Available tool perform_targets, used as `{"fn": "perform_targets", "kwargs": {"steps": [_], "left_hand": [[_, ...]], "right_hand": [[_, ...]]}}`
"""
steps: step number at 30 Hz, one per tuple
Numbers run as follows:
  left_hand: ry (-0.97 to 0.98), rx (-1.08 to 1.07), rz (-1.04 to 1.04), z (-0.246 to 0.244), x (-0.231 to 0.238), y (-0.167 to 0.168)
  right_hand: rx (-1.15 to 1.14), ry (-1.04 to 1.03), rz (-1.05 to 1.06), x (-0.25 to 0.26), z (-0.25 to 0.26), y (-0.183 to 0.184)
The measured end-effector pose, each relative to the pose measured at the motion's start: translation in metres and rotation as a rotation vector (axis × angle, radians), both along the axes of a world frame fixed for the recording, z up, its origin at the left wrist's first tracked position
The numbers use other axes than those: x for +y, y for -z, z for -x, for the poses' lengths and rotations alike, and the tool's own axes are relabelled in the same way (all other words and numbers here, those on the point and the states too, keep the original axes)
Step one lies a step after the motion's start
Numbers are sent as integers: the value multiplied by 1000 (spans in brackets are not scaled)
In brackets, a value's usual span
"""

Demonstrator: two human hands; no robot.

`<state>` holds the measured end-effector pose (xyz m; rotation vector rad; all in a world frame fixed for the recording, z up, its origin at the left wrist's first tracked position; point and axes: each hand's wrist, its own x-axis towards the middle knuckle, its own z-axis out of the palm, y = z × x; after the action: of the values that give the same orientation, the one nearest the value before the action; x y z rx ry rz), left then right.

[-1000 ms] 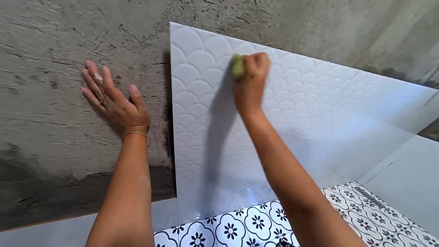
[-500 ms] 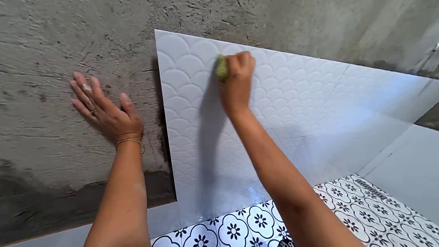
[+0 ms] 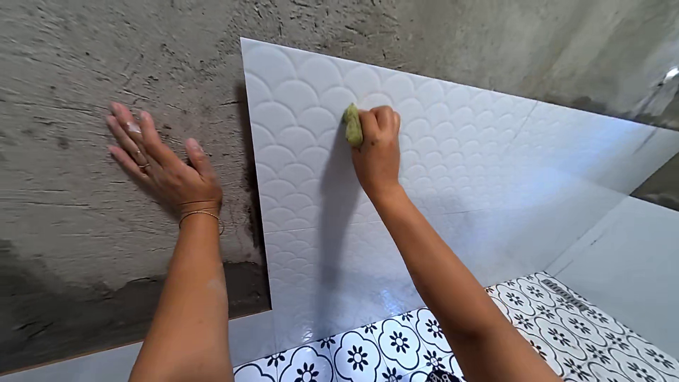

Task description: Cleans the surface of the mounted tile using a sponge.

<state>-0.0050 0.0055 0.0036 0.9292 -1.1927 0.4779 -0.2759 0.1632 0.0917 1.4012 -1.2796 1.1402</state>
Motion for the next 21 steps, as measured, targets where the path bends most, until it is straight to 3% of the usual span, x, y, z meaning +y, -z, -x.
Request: {"fn": "perform_targets", "kwargs": {"steps": [5,10,17,21], "left_hand": [[-5,6,-4,1,1,-1],[0,0,-3,0,0,-1],[14,11,12,1,0,-2],[15,13,36,0,-3,0]], "right_hand": [[-14,90,-10,5,13,-5],[45,125,-40,-2,-2,-43],[171,91,-79,9,22,-14],[169,85,-61,2,9,-40]]}}
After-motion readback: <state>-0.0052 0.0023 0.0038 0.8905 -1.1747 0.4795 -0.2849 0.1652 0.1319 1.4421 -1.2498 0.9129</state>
